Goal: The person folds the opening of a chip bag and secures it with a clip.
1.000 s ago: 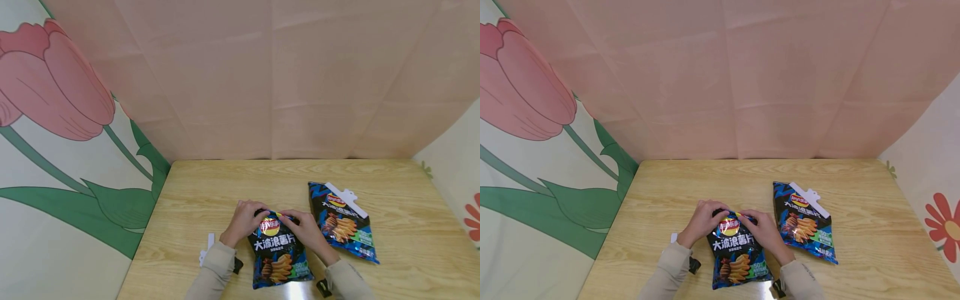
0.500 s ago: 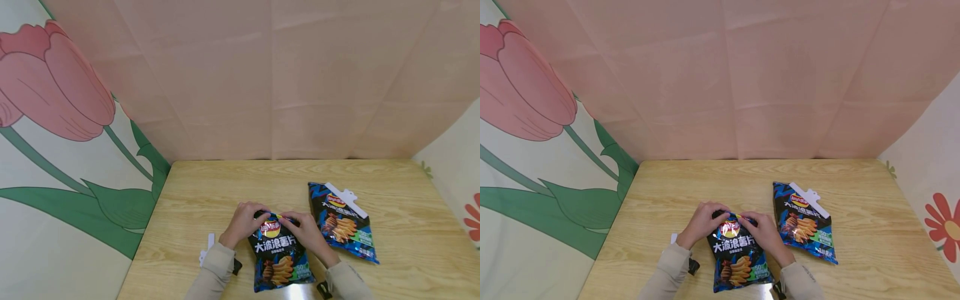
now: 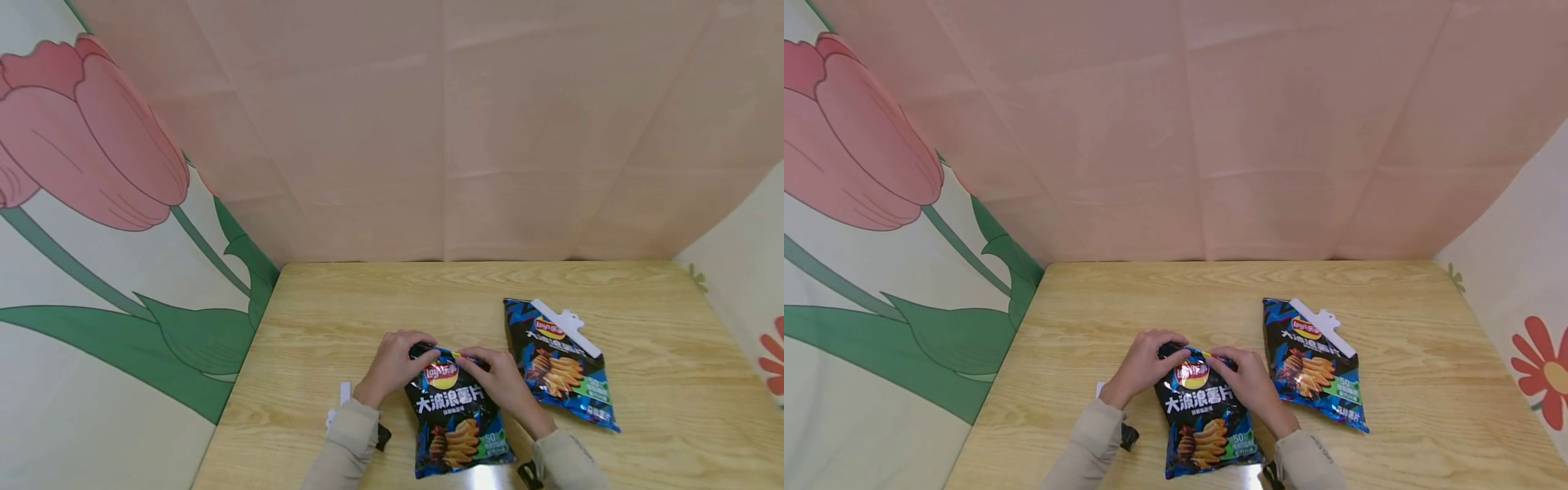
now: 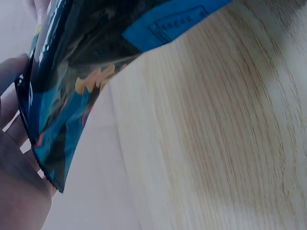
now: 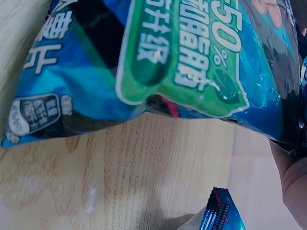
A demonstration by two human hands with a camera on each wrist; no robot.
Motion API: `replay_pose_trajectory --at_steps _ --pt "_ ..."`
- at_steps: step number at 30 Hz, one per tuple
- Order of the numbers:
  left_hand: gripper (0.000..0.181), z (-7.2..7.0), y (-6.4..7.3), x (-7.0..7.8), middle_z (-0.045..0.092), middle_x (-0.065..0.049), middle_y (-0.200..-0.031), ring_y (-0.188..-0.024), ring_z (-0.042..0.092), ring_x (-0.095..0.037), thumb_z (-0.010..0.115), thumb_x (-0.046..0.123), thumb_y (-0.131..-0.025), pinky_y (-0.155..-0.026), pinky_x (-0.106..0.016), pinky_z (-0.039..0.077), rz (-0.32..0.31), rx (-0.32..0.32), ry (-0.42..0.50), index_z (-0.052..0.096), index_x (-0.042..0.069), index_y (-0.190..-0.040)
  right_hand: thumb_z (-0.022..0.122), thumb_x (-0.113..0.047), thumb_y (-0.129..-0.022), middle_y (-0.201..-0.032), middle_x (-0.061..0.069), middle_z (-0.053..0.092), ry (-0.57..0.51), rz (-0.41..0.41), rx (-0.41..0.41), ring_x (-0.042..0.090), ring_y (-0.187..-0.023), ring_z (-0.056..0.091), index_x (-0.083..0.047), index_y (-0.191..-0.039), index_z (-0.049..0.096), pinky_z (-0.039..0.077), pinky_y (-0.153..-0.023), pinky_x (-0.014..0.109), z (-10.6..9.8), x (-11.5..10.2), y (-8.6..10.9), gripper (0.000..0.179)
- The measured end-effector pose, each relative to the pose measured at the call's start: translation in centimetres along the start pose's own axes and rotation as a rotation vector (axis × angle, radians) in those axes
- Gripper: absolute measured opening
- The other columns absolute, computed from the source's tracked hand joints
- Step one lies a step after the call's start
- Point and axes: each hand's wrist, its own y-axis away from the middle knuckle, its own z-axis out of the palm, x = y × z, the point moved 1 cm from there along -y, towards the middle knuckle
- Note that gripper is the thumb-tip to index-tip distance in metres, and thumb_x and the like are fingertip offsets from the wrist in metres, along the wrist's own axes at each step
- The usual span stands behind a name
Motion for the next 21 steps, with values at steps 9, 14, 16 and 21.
replay_pose_trajectory --at_steps 9,14,16,21 --pt "0.024 -0.6 0.7 -1.2 0.073 0.008 -0.112 -0.106 0.065 -0.011 0.067 0.038 -0.094 -0.098 -0.039 0.049 0.021 0.024 0.074 0.073 0.022 -0.112 0.07 -0.024 -0.093 -0.107 0.004 0.076 0.0 0.015 -0.024 0.021 -0.098 0.073 -0.011 -0.107 0.076 0.057 -0.083 0.036 -0.2 0.1 0.2 0.02" --pt "0.029 -1.1 1.1 -1.8 0.072 0.006 -0.115 -0.112 0.063 -0.014 0.067 0.037 -0.094 -0.099 -0.04 0.049 -0.045 0.01 0.121 0.072 0.018 -0.115 0.07 -0.024 -0.093 -0.108 0.004 0.076 -0.005 0.03 -0.031 0.021 -0.099 0.072 -0.012 -0.107 0.076 0.057 -0.085 0.036 -0.3 0.0 0.1 0.02" --pt "0.03 -1.2 1.2 -2.0 0.071 0.005 -0.117 -0.113 0.063 -0.015 0.067 0.037 -0.095 -0.1 -0.041 0.049 -0.063 0.005 0.131 0.072 0.016 -0.116 0.07 -0.023 -0.093 -0.108 0.004 0.076 -0.006 0.03 -0.033 0.022 -0.099 0.072 -0.011 -0.107 0.076 0.057 -0.085 0.038 -0.3 0.0 0.2 0.02" --pt "0.026 -1.5 1.6 -2.6 0.071 0.005 -0.118 -0.116 0.062 -0.015 0.067 0.035 -0.095 -0.102 -0.042 0.048 -0.105 0.012 0.158 0.071 0.02 -0.115 0.071 -0.021 -0.092 -0.108 0.005 0.076 0.002 0.023 -0.032 0.023 -0.1 0.072 -0.011 -0.107 0.076 0.057 -0.085 0.041 -0.3 0.0 0.2 0.019"
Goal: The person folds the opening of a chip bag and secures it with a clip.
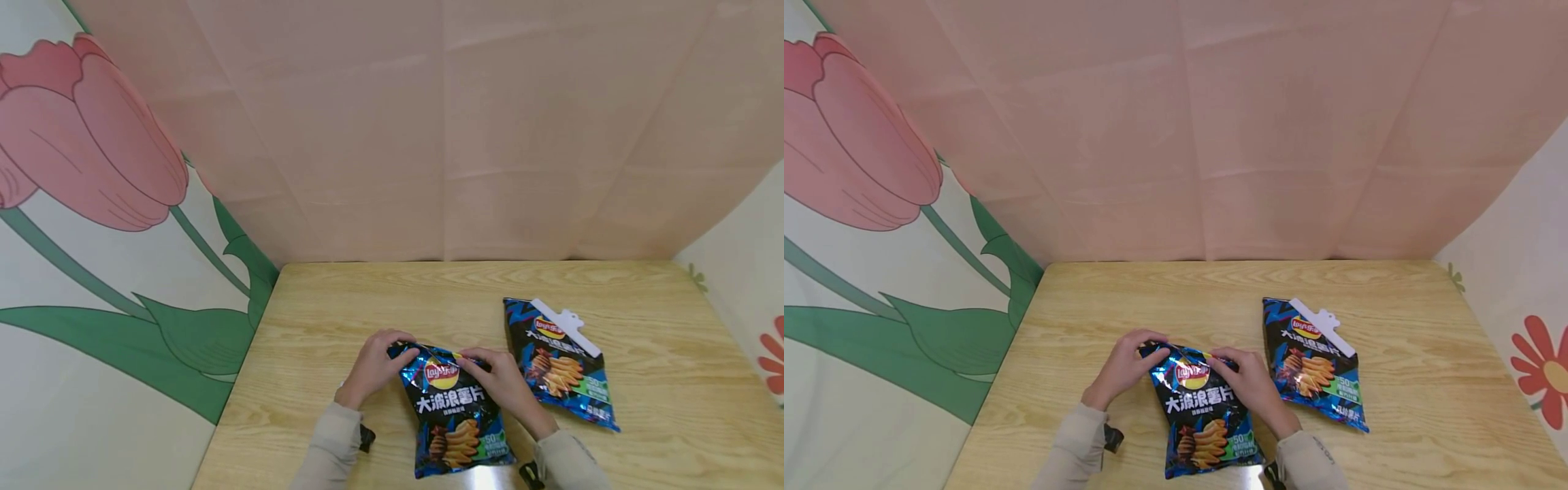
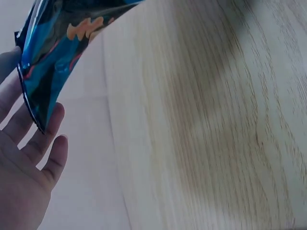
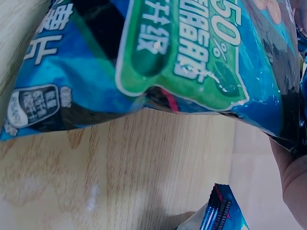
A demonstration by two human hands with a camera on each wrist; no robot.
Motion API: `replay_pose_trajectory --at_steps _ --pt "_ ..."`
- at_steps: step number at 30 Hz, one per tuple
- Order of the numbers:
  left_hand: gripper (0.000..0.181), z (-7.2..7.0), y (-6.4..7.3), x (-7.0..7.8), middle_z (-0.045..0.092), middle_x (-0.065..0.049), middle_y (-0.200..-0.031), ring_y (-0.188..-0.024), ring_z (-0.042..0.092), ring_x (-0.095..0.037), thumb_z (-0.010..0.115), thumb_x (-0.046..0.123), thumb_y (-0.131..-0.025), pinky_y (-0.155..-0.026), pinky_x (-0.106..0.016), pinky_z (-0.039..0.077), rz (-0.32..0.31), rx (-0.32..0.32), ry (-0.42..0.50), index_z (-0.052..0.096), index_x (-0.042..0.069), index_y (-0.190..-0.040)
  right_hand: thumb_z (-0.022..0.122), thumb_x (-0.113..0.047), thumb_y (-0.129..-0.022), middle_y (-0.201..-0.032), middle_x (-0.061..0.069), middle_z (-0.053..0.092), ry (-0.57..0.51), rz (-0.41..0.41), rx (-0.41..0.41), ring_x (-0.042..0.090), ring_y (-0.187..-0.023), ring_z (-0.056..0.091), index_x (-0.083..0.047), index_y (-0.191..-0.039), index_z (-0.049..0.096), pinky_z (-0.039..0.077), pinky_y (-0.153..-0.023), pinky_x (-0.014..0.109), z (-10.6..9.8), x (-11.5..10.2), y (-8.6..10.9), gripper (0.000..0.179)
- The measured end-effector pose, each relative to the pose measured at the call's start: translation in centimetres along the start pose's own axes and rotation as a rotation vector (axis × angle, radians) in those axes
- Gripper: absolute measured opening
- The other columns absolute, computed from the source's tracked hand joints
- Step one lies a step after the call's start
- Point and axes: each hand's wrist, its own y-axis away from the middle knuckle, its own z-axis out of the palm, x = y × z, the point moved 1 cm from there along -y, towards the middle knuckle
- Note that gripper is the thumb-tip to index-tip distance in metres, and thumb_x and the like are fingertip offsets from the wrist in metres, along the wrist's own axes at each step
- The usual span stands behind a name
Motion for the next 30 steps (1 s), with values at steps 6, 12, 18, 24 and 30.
replay_pose_trajectory --at_steps 6,12,18,24,30 --pt "0.029 -0.2 0.5 -0.7 0.07 0.005 -0.118 -0.116 0.062 -0.015 0.065 0.037 -0.095 -0.101 -0.043 0.049 -0.041 0.005 0.02 0.07 0.02 -0.118 0.071 -0.02 -0.092 -0.108 0.007 0.076 -0.001 -0.01 0.006 0.025 -0.1 0.072 -0.01 -0.106 0.077 0.057 -0.085 0.042 0.1 0.1 0.1 0.018" --pt "0.028 -0.6 0.9 -1.3 0.07 0.004 -0.116 -0.111 0.063 -0.015 0.065 0.035 -0.096 -0.097 -0.046 0.05 -0.055 0.015 0.054 0.07 0.018 -0.117 0.071 -0.019 -0.091 -0.106 0.007 0.077 0.006 -0.017 0.022 0.025 -0.098 0.072 -0.011 -0.105 0.077 0.057 -0.084 0.041 0.3 0.1 0.2 0.017" --pt "0.024 -1.0 1.5 -1.7 0.071 0.004 -0.113 -0.107 0.063 -0.016 0.066 0.035 -0.095 -0.094 -0.047 0.051 -0.06 0.034 0.058 0.071 0.02 -0.114 0.071 -0.02 -0.092 -0.105 0.006 0.077 -0.003 -0.007 0.02 0.025 -0.097 0.072 -0.011 -0.106 0.076 0.057 -0.084 0.041 0.3 0.1 0.2 0.017" --pt "0.023 -1.3 2.1 -2.4 0.071 0.004 -0.11 -0.1 0.063 -0.018 0.066 0.033 -0.095 -0.087 -0.047 0.05 -0.096 0.053 0.041 0.071 0.02 -0.113 0.071 -0.02 -0.092 -0.104 0.005 0.077 -0.008 0.002 0.02 0.024 -0.096 0.073 -0.012 -0.106 0.076 0.057 -0.083 0.04 0.3 0.1 0.2 0.017" --pt "0.028 -1.5 2.6 -3.0 0.071 0.004 -0.106 -0.098 0.063 -0.016 0.066 0.036 -0.095 -0.085 -0.043 0.05 -0.111 0.058 0.041 0.071 0.018 -0.115 0.071 -0.02 -0.092 -0.104 0.005 0.077 -0.01 0.005 0.019 0.024 -0.096 0.072 -0.012 -0.106 0.076 0.057 -0.083 0.038 0.3 0.1 0.2 0.017"
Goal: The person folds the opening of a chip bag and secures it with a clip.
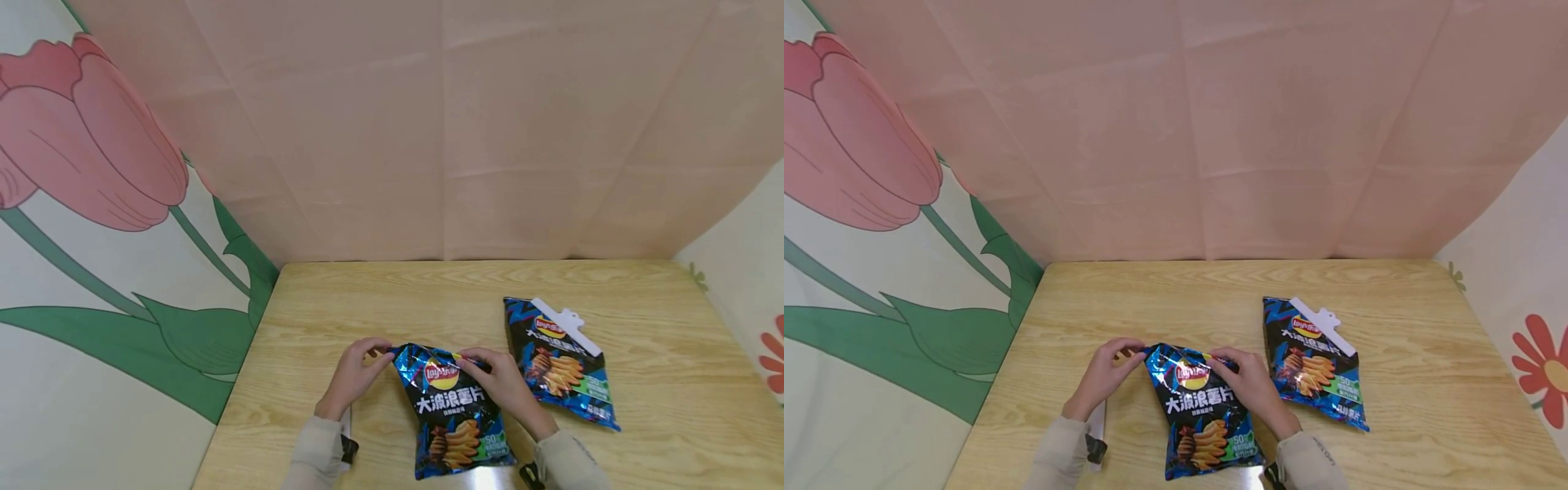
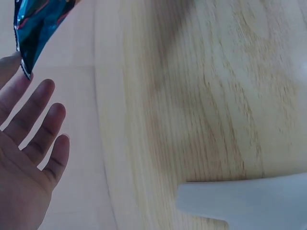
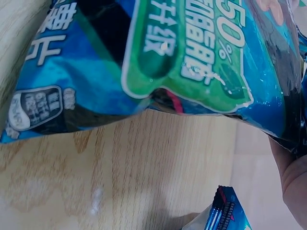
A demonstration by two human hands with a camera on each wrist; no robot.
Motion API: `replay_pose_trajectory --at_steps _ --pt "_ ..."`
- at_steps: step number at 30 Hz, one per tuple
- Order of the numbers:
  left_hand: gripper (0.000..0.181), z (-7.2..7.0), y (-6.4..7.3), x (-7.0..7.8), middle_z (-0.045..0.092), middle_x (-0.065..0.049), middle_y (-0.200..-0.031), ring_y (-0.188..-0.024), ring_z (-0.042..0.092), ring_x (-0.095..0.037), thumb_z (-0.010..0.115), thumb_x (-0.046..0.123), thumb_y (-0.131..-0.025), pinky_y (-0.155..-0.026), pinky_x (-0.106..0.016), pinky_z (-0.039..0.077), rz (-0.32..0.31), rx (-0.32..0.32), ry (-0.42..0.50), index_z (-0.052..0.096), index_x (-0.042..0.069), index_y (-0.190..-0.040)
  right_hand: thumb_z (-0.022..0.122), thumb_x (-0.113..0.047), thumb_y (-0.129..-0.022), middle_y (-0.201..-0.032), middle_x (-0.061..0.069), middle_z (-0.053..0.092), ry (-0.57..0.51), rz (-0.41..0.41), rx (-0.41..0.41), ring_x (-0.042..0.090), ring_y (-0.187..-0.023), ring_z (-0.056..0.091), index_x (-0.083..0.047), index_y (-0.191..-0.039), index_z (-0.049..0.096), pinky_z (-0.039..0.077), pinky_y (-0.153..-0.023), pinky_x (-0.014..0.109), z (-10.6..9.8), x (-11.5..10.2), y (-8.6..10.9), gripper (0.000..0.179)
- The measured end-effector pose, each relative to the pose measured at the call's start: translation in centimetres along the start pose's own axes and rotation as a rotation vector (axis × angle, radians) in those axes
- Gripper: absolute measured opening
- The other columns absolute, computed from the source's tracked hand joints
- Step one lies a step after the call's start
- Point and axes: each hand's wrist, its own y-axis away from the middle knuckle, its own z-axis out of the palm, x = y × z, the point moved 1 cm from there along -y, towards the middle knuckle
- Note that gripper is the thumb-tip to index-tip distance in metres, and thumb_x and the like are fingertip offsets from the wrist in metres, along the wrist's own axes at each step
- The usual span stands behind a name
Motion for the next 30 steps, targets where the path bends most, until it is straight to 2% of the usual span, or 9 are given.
replay_pose_trajectory --at_steps 5,12,17,21,26,30 --pt "0.027 -0.2 0.4 -0.2 0.07 0.004 -0.107 -0.098 0.062 -0.016 0.065 0.038 -0.095 -0.084 -0.042 0.051 -0.021 0.004 0.01 0.07 0.02 -0.115 0.071 -0.021 -0.092 -0.104 0.005 0.077 -0.003 -0.005 -0.001 0.024 -0.096 0.072 -0.012 -0.106 0.076 0.057 -0.082 0.036 -0.1 -0.1 0.1 0.017" --pt "0.023 -0.2 0.7 -0.8 0.072 0.003 -0.104 -0.096 0.064 -0.019 0.067 0.032 -0.095 -0.084 -0.044 0.051 -0.014 0.026 0.008 0.071 0.018 -0.113 0.071 -0.021 -0.092 -0.102 0.003 0.077 0.001 -0.005 0.002 0.019 -0.093 0.072 -0.013 -0.106 0.076 0.057 -0.08 0.032 -0.1 0.0 0.1 0.017" --pt "0.022 -0.3 1.2 -1.5 0.071 0.004 -0.103 -0.094 0.063 -0.016 0.068 0.031 -0.094 -0.083 -0.043 0.051 -0.037 0.04 -0.005 0.071 0.019 -0.113 0.072 -0.019 -0.091 -0.101 0.003 0.077 -0.003 -0.004 0.002 0.018 -0.092 0.072 -0.014 -0.105 0.076 0.057 -0.08 0.031 -0.2 0.0 0.1 0.015" --pt "0.025 -0.5 1.7 -1.9 0.072 0.0 -0.104 -0.094 0.062 -0.017 0.068 0.029 -0.094 -0.083 -0.046 0.051 -0.055 0.036 -0.011 0.071 0.014 -0.114 0.072 -0.021 -0.091 -0.101 0.002 0.077 0.004 -0.003 -0.004 0.02 -0.094 0.072 -0.014 -0.105 0.076 0.057 -0.082 0.033 -0.2 0.0 0.0 0.016" --pt "0.029 -0.8 2.5 -2.3 0.071 -0.001 -0.105 -0.095 0.061 -0.017 0.066 0.031 -0.096 -0.081 -0.039 0.051 -0.094 0.011 -0.017 0.07 0.01 -0.116 0.071 -0.022 -0.092 -0.101 0.002 0.077 0.013 0.007 -0.013 0.02 -0.094 0.072 -0.014 -0.105 0.076 0.056 -0.082 0.034 -0.2 0.0 -0.1 0.016" --pt "0.029 -1.0 3.0 -2.7 0.071 -0.001 -0.107 -0.096 0.061 -0.017 0.066 0.03 -0.096 -0.081 -0.037 0.052 -0.099 0.012 -0.008 0.069 0.01 -0.117 0.071 -0.021 -0.092 -0.101 0.002 0.077 0.01 0.013 -0.015 0.02 -0.094 0.072 -0.013 -0.105 0.076 0.057 -0.082 0.034 -0.2 -0.1 0.0 0.016"
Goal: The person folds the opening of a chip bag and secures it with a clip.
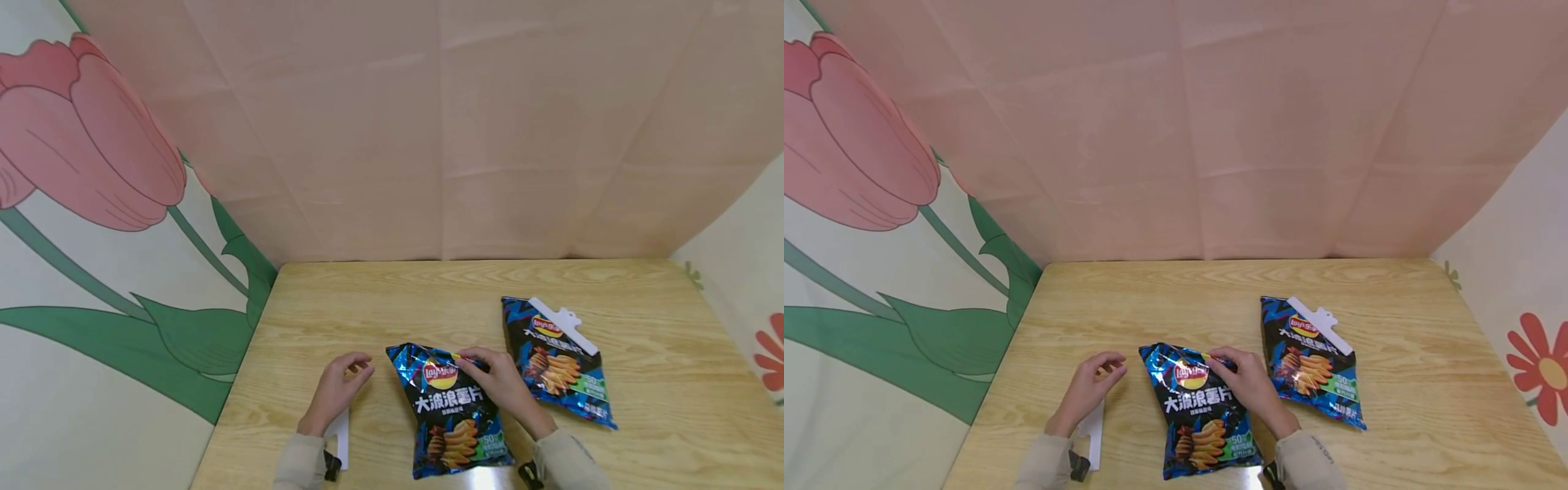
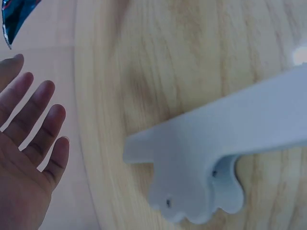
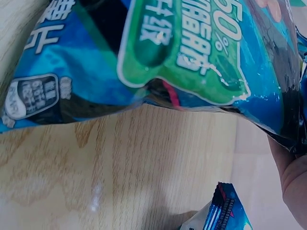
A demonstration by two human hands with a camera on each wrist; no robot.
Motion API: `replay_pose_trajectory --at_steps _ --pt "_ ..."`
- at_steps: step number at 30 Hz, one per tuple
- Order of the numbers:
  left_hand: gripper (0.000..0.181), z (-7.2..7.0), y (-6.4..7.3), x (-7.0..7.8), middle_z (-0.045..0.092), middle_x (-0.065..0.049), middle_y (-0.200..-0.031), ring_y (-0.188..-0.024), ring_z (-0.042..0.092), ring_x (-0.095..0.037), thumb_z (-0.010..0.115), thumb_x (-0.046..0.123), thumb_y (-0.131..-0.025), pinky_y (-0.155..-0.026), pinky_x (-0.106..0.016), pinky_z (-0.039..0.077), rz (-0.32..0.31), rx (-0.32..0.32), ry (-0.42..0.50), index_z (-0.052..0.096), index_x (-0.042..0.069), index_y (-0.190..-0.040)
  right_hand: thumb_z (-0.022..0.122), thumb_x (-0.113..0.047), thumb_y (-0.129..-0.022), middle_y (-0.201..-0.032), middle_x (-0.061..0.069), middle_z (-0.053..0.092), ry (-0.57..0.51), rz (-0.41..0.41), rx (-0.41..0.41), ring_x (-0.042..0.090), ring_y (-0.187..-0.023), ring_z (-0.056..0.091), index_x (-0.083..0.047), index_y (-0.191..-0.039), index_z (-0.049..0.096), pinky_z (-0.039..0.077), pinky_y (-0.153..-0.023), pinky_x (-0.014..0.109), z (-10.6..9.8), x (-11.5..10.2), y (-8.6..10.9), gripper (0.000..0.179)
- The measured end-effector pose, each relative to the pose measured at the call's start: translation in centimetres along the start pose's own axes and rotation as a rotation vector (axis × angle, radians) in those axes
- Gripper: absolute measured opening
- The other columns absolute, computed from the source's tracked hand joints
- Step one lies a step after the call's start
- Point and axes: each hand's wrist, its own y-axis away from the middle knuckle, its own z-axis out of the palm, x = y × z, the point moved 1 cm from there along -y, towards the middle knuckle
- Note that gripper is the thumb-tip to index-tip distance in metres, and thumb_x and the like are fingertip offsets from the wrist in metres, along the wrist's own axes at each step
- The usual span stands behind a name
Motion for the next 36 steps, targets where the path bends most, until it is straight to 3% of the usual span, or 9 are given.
replay_pose_trajectory --at_steps 8,14,23,36 --pt "0.029 -0.5 0.7 -1.4 0.071 -0.003 -0.106 -0.095 0.06 -0.017 0.068 0.029 -0.094 -0.073 -0.021 0.049 -0.043 0.04 0.033 0.07 0.009 -0.116 0.071 -0.021 -0.092 -0.103 0.0 0.077 -0.012 -0.003 -0.016 0.017 -0.095 0.072 -0.015 -0.107 0.076 0.056 -0.083 0.03 -0.1 0.0 0.0 0.016" --pt "0.027 -0.8 1.5 -2.4 0.07 0.0 -0.102 -0.093 0.059 -0.015 0.07 0.025 -0.093 -0.076 -0.024 0.051 -0.075 0.063 0.066 0.071 0.008 -0.114 0.07 -0.022 -0.093 -0.103 0.0 0.077 -0.013 0.001 -0.022 0.017 -0.095 0.072 -0.015 -0.107 0.075 0.056 -0.083 0.03 -0.1 0.0 0.0 0.017" --pt "0.025 -1.4 2.4 -3.5 0.071 0.002 -0.101 -0.092 0.06 -0.013 0.07 0.024 -0.093 -0.08 -0.031 0.05 -0.112 0.087 0.002 0.071 0.011 -0.114 0.071 -0.021 -0.092 -0.103 0.002 0.077 -0.022 -0.01 -0.015 0.019 -0.095 0.073 -0.014 -0.107 0.076 0.058 -0.082 0.036 -0.1 0.0 0.0 0.017" --pt "0.021 -2.0 3.7 -4.9 0.071 0.001 -0.098 -0.09 0.059 -0.012 0.072 0.022 -0.091 -0.077 -0.026 0.049 -0.191 0.081 -0.005 0.072 0.011 -0.11 0.07 -0.022 -0.093 -0.105 0.0 0.076 -0.021 -0.002 -0.029 0.018 -0.096 0.072 -0.016 -0.108 0.075 0.057 -0.083 0.031 -0.2 0.0 0.2 0.017"
